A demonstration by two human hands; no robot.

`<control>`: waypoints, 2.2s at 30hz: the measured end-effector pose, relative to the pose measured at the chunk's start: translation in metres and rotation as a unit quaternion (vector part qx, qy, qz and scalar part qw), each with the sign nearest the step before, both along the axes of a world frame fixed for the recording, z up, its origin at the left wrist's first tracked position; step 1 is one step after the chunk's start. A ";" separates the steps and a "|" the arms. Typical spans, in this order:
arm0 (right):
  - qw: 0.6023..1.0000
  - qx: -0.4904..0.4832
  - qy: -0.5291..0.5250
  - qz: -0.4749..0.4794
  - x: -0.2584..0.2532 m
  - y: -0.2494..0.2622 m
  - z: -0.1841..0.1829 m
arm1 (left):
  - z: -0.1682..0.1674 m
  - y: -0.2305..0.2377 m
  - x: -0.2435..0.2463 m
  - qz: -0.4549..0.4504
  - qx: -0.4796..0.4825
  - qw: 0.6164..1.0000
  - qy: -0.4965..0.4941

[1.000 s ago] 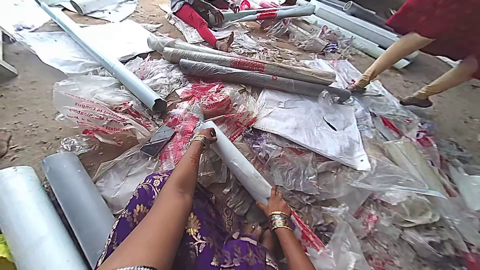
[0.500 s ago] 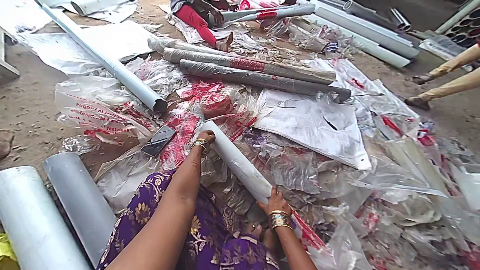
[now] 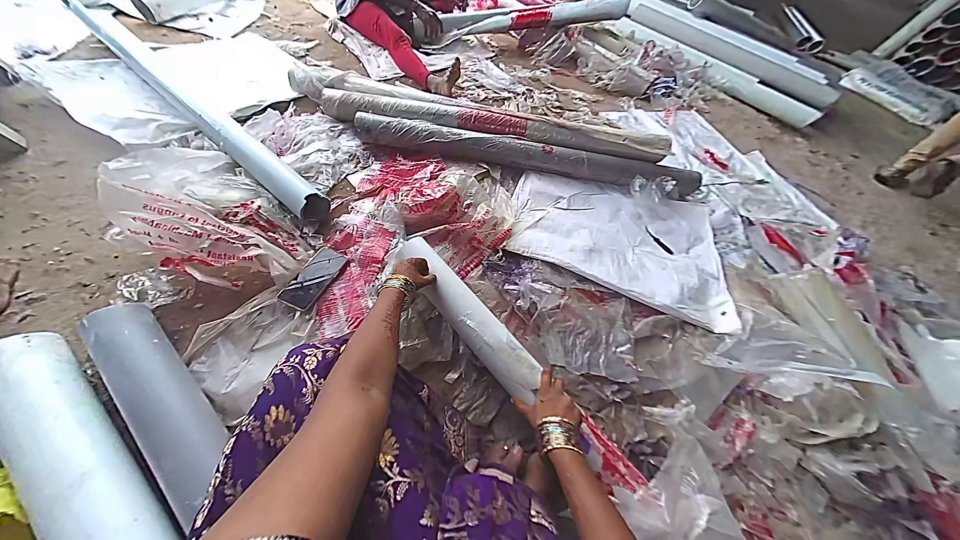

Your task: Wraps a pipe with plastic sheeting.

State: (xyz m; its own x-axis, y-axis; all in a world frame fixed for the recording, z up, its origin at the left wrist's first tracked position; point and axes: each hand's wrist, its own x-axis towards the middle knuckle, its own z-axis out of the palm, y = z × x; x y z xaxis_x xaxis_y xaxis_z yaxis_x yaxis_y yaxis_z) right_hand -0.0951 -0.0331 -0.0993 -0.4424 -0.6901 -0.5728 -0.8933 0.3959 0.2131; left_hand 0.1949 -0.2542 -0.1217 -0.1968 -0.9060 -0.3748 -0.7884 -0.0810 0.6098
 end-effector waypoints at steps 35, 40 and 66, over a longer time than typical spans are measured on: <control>0.999 -0.021 -0.043 -0.013 -0.005 0.003 0.002 | 0.039 0.098 -0.117 -0.161 -0.054 0.959 -0.226; 0.999 -0.020 -0.039 -0.009 -0.007 0.002 -0.001 | 0.045 0.100 -0.126 -0.089 0.030 0.971 -0.219; 0.999 -0.006 -0.032 -0.011 -0.004 0.000 0.005 | 0.070 0.131 -0.164 -0.098 0.134 0.986 -0.002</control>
